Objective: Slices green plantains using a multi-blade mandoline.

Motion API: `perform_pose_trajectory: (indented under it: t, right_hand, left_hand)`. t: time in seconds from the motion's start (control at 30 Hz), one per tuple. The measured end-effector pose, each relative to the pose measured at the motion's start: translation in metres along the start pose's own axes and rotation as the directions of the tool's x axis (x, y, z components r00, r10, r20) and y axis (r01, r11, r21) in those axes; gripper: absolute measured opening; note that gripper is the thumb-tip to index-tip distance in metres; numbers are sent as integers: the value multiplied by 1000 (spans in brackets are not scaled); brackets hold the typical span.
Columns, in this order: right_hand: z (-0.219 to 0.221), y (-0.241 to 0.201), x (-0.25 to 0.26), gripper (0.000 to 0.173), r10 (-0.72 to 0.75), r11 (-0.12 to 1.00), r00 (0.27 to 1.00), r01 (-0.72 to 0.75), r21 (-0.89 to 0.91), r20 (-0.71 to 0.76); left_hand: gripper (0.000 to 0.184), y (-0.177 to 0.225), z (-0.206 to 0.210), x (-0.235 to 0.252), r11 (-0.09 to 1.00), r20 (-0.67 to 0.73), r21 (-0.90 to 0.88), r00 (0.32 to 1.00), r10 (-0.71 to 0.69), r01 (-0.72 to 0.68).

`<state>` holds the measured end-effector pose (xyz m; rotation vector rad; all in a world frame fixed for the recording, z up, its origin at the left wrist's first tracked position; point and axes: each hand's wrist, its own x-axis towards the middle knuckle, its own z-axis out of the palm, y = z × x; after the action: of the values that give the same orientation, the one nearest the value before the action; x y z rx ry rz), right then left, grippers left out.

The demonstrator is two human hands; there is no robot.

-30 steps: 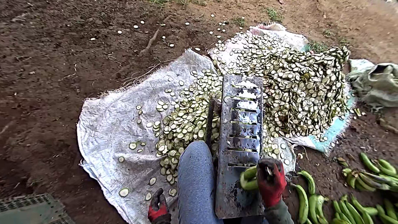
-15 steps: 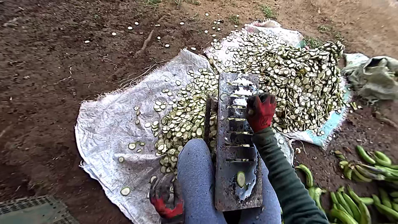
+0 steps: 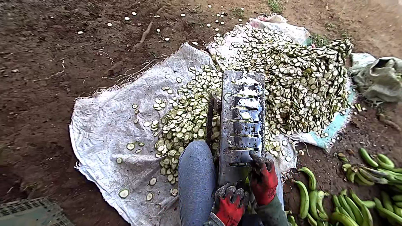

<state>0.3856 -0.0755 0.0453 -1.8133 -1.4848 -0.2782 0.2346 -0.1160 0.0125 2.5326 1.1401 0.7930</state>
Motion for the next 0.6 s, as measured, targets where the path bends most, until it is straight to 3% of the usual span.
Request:
perform_pose_trajectory:
  t: [0.03,0.1,0.2,0.27,0.33,0.47,0.53,0.6]
  right_hand:
    - [-2,1,-8,29,-14,1000,1000,15,24,-16]
    - [-16,9,-31,25,-47,996,999,47,79,-8]
    - [-21,21,-44,25,-119,984,992,113,138,42]
    - [1,28,-1,25,-194,970,980,184,160,48]
    - [39,40,75,26,-258,956,966,252,149,21]
    - [105,57,214,27,-247,969,969,246,36,14]
    - [114,55,232,30,-210,978,977,210,12,28]
    - [100,48,202,31,-145,987,989,143,79,20]
  left_hand:
    - [20,-3,-3,1,999,4,-42,1000,-12,12]
    - [22,-24,-4,-1,996,-140,-66,987,-74,65]
    - [26,-87,-37,27,958,-424,28,871,-247,285]
    - [32,-129,-61,46,901,-504,93,801,-324,424]
    - [49,-155,-76,50,850,-504,62,752,-426,523]
    - [54,-161,-87,31,866,-574,-70,690,-441,495]
    - [51,-161,-85,11,861,-561,-104,685,-465,499]
    - [49,-168,-76,-14,847,-543,-140,676,-498,512]
